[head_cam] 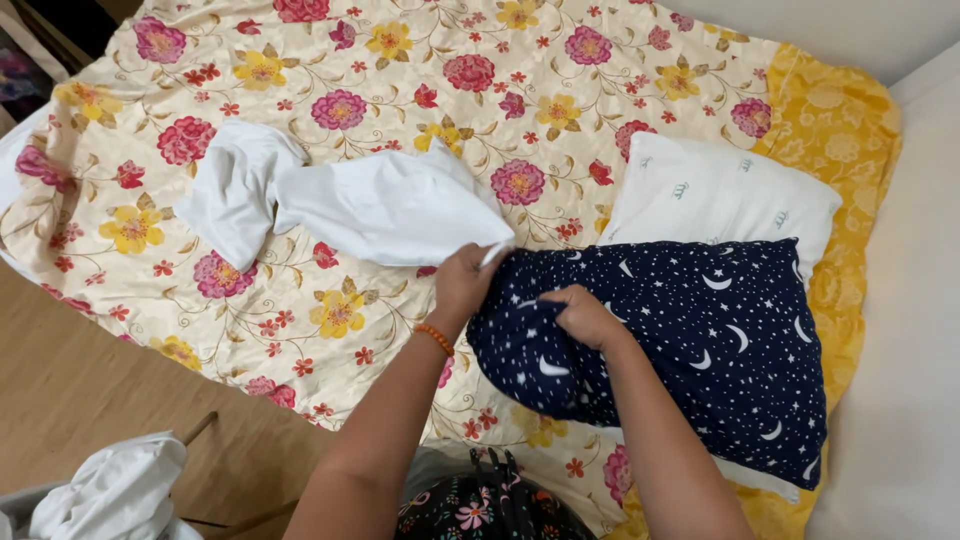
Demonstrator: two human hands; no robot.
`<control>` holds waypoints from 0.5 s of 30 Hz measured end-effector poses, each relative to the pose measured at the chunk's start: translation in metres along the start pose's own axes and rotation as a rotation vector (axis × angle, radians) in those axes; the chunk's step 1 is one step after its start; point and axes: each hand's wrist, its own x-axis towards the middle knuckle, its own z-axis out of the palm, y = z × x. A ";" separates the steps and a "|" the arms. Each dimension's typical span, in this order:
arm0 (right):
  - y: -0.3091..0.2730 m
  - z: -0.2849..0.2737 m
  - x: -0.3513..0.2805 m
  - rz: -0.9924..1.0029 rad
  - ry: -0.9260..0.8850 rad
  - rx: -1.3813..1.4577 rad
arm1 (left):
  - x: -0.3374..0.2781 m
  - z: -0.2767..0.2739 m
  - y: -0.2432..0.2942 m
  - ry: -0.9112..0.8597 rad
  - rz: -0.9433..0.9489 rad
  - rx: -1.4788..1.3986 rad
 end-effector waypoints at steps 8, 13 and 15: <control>0.041 0.013 0.076 0.043 0.349 0.185 | -0.052 0.000 -0.015 -0.104 0.113 -0.073; 0.077 0.005 0.119 0.283 0.616 0.219 | -0.079 -0.002 -0.019 -0.114 0.179 -0.113; 0.103 0.001 0.131 0.262 0.842 0.453 | -0.092 0.002 -0.022 -0.129 0.064 -0.134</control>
